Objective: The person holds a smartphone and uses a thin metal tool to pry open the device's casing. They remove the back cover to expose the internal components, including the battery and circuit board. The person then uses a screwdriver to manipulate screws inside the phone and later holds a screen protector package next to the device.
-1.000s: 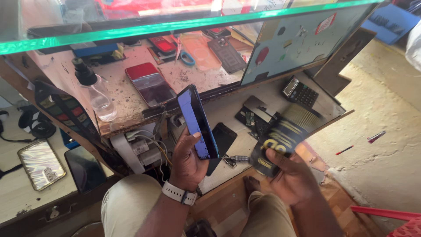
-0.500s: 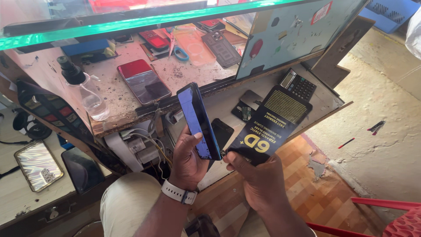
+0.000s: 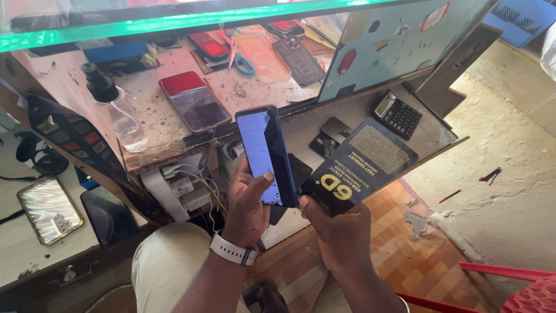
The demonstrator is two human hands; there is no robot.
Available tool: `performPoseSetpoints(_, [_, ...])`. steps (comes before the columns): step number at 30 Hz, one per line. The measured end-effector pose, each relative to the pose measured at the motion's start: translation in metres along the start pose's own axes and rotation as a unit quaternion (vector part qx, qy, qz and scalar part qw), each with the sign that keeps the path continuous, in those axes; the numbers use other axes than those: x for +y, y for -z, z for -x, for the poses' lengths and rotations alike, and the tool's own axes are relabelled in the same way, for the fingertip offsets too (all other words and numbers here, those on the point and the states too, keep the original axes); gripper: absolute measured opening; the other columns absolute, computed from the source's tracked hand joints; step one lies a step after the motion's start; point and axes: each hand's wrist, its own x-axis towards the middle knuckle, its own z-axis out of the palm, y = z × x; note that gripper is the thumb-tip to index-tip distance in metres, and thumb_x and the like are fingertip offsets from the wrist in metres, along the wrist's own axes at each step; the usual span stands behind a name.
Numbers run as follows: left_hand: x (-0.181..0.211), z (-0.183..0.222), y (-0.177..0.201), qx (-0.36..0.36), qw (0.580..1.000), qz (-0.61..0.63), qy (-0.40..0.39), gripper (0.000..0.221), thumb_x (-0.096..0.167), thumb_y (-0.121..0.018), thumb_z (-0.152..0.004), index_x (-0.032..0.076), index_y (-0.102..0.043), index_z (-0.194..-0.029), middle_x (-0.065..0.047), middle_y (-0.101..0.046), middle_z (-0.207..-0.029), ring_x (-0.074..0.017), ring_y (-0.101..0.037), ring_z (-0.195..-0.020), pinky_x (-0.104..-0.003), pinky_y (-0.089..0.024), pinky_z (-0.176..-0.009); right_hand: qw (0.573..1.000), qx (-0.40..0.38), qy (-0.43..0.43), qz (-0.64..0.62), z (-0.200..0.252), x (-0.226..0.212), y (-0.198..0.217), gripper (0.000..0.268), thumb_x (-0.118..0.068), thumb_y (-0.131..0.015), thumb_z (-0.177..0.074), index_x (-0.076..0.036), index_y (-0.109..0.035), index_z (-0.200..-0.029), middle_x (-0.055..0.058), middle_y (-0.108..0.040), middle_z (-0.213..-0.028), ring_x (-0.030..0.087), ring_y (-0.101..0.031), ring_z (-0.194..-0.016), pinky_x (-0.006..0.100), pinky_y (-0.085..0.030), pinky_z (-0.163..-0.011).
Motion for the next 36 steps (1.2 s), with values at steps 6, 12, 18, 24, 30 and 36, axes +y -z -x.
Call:
performPoseSetpoints(6, [-0.004,-0.001,0.003,0.01,0.999,-0.029,-0.021,0.052,0.005,-0.066,-0.092,-0.002,-0.051,-0.141,-0.01,-0.068,-0.12,-0.0156,-0.066,-0.109,-0.034,-0.053,-0.101,0.998,0.013,0.006,0.065,-0.001,0.003,-0.001,0.013,0.0,-0.08,-0.083,0.003,-0.072,-0.093,0.009,-0.074,-0.081,0.012,-0.069,-0.069,0.025,-0.055,-0.063])
performPoseSetpoints(12, [-0.006,0.0,0.004,0.015,0.999,-0.022,-0.019,0.049,0.003,-0.065,-0.092,-0.002,-0.052,-0.138,-0.011,-0.068,-0.119,-0.0166,-0.066,-0.108,-0.035,-0.053,-0.1,0.996,0.017,0.017,0.087,0.0,0.002,-0.002,0.011,-0.001,-0.078,-0.084,0.002,-0.073,-0.092,0.008,-0.077,-0.081,0.012,-0.072,-0.071,0.026,-0.058,-0.065])
performPoseSetpoints(18, [-0.008,-0.001,0.006,0.018,0.999,-0.026,-0.027,0.049,0.004,-0.066,-0.091,-0.002,-0.052,-0.138,-0.011,-0.068,-0.119,-0.0162,-0.066,-0.108,-0.035,-0.053,-0.1,0.992,0.013,0.028,0.119,0.001,-0.002,-0.003,0.008,-0.003,-0.078,-0.085,0.003,-0.074,-0.089,0.008,-0.077,-0.078,0.011,-0.073,-0.069,0.025,-0.058,-0.064])
performPoseSetpoints(24, [-0.009,0.001,0.008,0.022,0.997,-0.069,-0.035,0.037,0.002,-0.065,-0.094,-0.001,-0.054,-0.13,-0.01,-0.068,-0.116,-0.0146,-0.066,-0.107,-0.034,-0.054,-0.099,0.988,0.037,0.002,0.152,0.0,-0.004,-0.009,0.009,-0.003,-0.079,-0.083,0.002,-0.074,-0.089,0.007,-0.077,-0.078,0.01,-0.073,-0.069,0.024,-0.056,-0.062])
performPoseSetpoints(30, [-0.009,0.001,0.007,0.03,0.997,-0.063,-0.043,0.034,0.001,-0.063,-0.095,-0.001,-0.055,-0.128,-0.01,-0.068,-0.115,-0.0142,-0.065,-0.104,-0.033,-0.054,-0.097,0.995,0.023,0.051,0.083,0.0,-0.001,-0.009,0.011,-0.004,-0.078,-0.084,0.003,-0.072,-0.091,0.007,-0.076,-0.08,0.011,-0.073,-0.07,0.024,-0.059,-0.065])
performPoseSetpoints(36, [-0.007,-0.001,0.008,0.044,0.995,-0.071,-0.049,0.038,0.001,-0.063,-0.093,-0.001,-0.054,-0.13,-0.01,-0.068,-0.116,-0.0138,-0.065,-0.105,-0.032,-0.053,-0.097,0.988,0.048,0.005,0.147,0.002,-0.005,-0.012,0.011,-0.005,-0.079,-0.083,0.002,-0.075,-0.09,0.006,-0.078,-0.079,0.01,-0.073,-0.069,0.023,-0.056,-0.062])
